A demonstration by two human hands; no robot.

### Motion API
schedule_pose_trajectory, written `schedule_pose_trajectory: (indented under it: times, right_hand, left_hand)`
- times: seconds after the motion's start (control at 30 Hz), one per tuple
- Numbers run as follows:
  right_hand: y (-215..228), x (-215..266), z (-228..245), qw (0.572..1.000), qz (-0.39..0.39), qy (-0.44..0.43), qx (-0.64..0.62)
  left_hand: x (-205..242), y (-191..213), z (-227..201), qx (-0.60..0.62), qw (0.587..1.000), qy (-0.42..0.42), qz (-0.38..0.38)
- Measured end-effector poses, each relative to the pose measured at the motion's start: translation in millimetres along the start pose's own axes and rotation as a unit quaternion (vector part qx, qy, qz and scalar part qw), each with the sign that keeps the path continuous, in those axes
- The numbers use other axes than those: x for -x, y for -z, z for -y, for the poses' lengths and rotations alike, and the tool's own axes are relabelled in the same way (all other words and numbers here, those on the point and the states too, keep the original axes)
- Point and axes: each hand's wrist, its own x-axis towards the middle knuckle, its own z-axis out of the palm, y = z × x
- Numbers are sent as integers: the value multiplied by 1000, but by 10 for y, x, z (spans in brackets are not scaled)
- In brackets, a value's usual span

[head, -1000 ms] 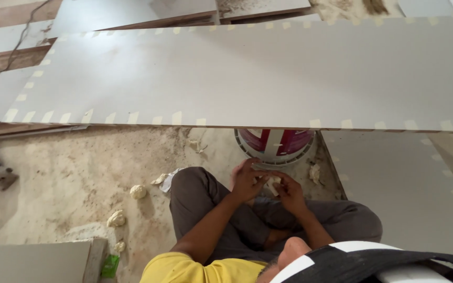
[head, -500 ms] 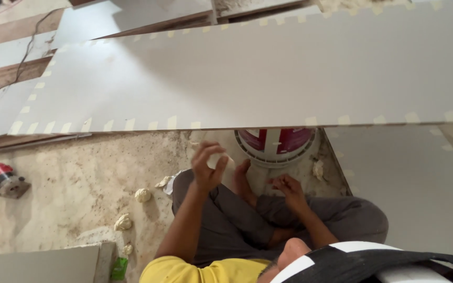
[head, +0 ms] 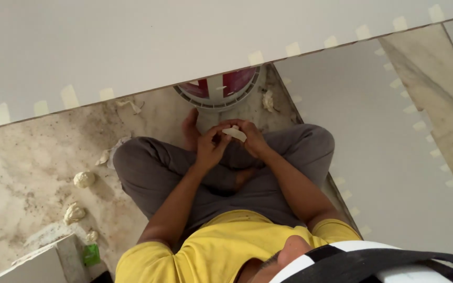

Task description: The person sits on the floor and applies small pieces of putty to the edges of a white board resting on a bucket. They repeatedly tear off small pieces of putty and press them along the board's edge to fill gaps.

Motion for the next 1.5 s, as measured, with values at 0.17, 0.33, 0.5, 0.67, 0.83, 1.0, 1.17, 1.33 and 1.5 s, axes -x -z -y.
schedule_pose_trajectory:
  times: [0.17,0.33,0.5,0.67,0.83,1.0,1.17,1.33,1.5]
  right_hand:
    - [14,-45,-91,976,67,111,175]
    - [-81,-32,-17,980,75,102,156]
    - [-57,-12,16,994,-2,74,80]
    - [51,10,-118,973,-54,186,122]
    - [-26,-45,-94,949,-106,134,263]
    - [124,-94,-262,913,-132,66,381]
    - [-2,-96,-150,903,-59,105,412]
    - [-263,-7,-68,852,-36,57,519]
    - [-310,61,10,830,18,46,556]
  left_hand:
    - [66,91,422,-122,991,-29,-44]
    - [-156,314,-93,-209,965,-113,-112]
    - [-362,971,-738,-374,865,-276,-191]
    - [-571,1996,-1792,-593,742,-249,-190]
    - [-880,2459,-1906,-584,779,-178,-144]
    - [-1011,2548,-1539,-561,781,-198,-189]
    - [-962,2418,-1834,-552,771,-230,-220]
    - [-966,2451,-1676,-557,783,-168,-220]
    - [-963,2334,-1764,-553,761,-188,-282]
